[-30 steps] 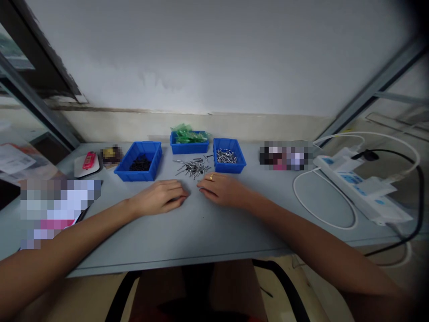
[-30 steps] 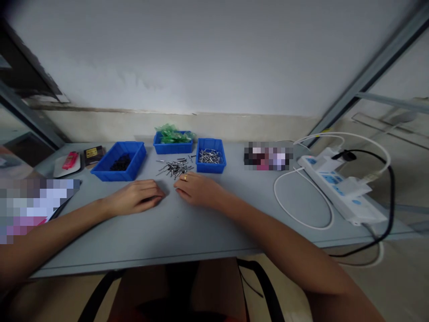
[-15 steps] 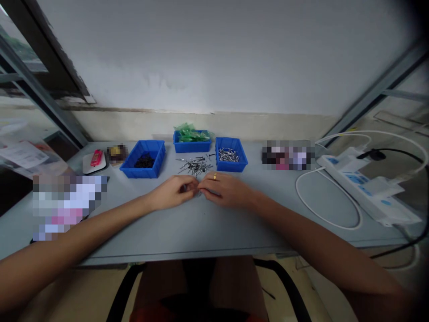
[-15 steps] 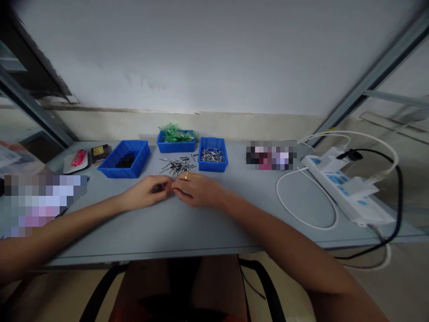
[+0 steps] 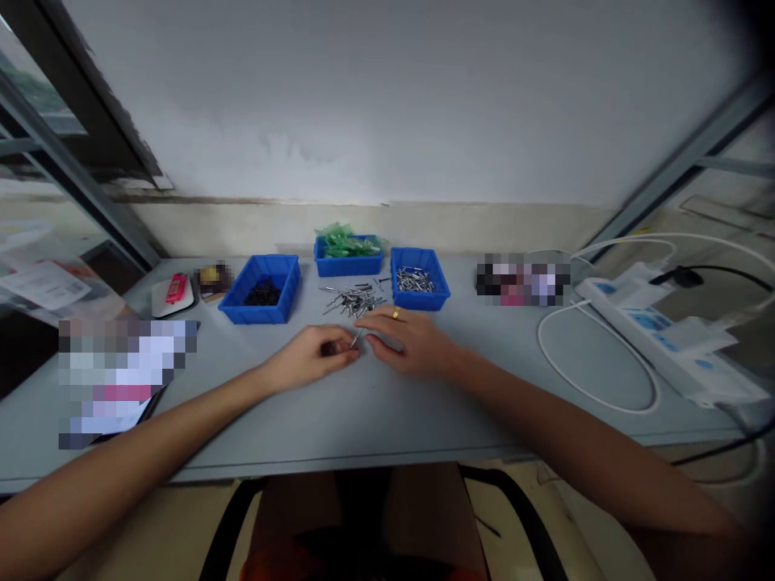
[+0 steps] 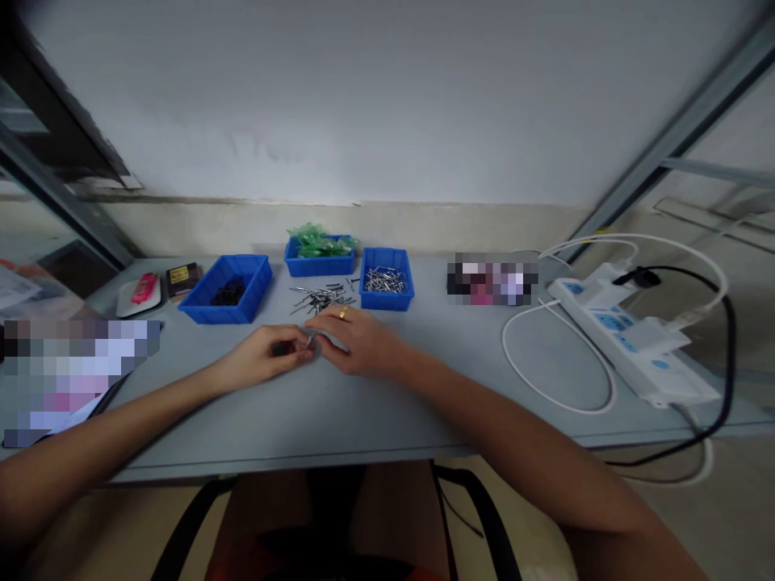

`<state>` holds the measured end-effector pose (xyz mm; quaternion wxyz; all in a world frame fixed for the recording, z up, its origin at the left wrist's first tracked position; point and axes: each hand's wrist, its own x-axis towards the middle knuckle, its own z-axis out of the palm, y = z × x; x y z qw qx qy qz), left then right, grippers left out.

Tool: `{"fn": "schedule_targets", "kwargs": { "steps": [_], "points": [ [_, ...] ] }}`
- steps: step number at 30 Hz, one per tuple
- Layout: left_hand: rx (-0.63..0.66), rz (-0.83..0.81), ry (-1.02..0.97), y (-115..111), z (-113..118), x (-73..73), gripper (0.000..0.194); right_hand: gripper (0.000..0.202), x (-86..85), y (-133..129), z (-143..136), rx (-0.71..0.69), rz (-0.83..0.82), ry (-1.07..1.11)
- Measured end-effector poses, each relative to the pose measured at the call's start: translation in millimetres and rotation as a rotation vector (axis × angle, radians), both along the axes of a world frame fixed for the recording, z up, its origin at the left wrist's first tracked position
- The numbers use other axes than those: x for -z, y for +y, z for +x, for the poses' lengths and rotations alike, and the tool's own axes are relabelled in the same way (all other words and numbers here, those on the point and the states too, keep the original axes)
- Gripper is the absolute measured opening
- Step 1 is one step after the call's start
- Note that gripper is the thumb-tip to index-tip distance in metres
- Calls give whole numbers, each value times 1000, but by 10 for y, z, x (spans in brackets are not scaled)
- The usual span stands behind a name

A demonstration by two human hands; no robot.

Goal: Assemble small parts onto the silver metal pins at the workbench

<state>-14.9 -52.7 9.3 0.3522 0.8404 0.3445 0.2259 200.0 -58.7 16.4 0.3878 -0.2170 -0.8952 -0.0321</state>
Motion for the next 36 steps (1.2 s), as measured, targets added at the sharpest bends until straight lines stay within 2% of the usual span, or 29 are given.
{"fn": "schedule_targets", "kwargs": {
  "steps": [9, 16, 23, 32, 36],
  "points": [
    [-51, 188, 26, 59, -46, -53, 31, 25, -45, 17, 47, 113, -63, -141],
    [-35, 260, 55, 66, -56, -17, 28, 24, -11, 78, 72, 236, -64, -274],
    [-123, 313, 12, 79, -70, -4, 27, 29, 20, 73, 52, 258, -26, -373],
    [-168, 344, -70, 27, -40, -16, 21, 31, 14, 28, 10, 296, -133, -360],
    [-166, 363, -106, 16, -34, -32, 18, 31, 17, 25, -2, 244, -158, -368]
  ]
}}
